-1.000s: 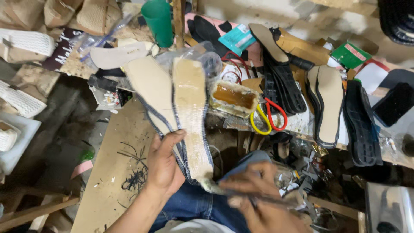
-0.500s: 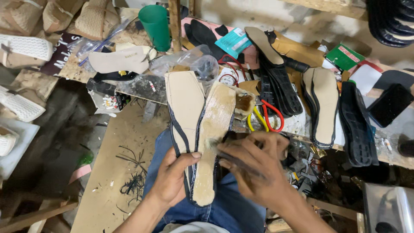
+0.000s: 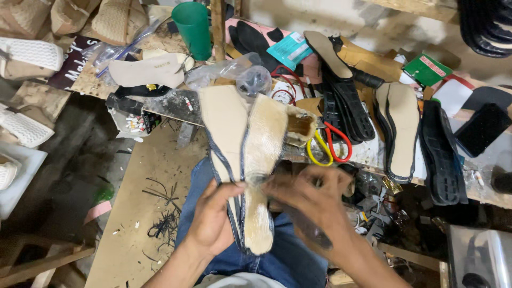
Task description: The person applies adhesive to the edges of shoe insoles using a brush and a container of glue. They work on several insoles one at a time, dipping the brush into the glue and spreading it along the perimeter before placing the treated insoles on a nearby shelf.
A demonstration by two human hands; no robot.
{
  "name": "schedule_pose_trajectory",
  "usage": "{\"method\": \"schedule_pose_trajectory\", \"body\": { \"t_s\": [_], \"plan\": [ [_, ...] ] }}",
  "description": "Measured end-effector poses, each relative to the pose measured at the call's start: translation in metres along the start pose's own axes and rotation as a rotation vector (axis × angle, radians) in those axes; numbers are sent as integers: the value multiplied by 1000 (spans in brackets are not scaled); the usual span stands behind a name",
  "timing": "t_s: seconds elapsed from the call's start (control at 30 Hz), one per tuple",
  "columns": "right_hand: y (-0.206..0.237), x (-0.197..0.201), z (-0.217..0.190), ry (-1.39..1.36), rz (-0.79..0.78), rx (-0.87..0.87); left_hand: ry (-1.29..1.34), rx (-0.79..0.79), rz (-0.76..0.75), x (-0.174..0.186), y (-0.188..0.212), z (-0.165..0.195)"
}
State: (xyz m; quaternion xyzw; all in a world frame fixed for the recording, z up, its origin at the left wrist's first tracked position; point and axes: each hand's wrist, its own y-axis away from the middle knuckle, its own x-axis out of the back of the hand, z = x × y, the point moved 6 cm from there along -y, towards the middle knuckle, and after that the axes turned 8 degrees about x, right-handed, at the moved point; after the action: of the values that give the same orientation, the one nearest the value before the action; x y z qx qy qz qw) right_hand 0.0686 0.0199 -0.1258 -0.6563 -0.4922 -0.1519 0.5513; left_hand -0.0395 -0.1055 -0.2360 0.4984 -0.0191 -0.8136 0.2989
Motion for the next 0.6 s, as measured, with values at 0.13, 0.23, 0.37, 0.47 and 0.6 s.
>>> {"method": "schedule_pose_trajectory", "body": {
  "t_s": [0.13, 0.23, 0.37, 0.47, 0.6],
  "plan": [
    [13, 2, -5, -265, -143, -32, 103, -111, 170, 8, -5, 12],
    [21, 5, 6, -341, -41, -251, 192, -214, 276, 10, -6, 17],
    [26, -17, 2, -231, 148, -377, 186, -328, 242, -9, -8, 19],
    [23, -26, -8, -110, 169, -232, 171, -349, 223, -27, -6, 21],
    [20, -16, -5, -41, 217, -285, 91, -390, 5, -66, 0, 35]
  ]
}}
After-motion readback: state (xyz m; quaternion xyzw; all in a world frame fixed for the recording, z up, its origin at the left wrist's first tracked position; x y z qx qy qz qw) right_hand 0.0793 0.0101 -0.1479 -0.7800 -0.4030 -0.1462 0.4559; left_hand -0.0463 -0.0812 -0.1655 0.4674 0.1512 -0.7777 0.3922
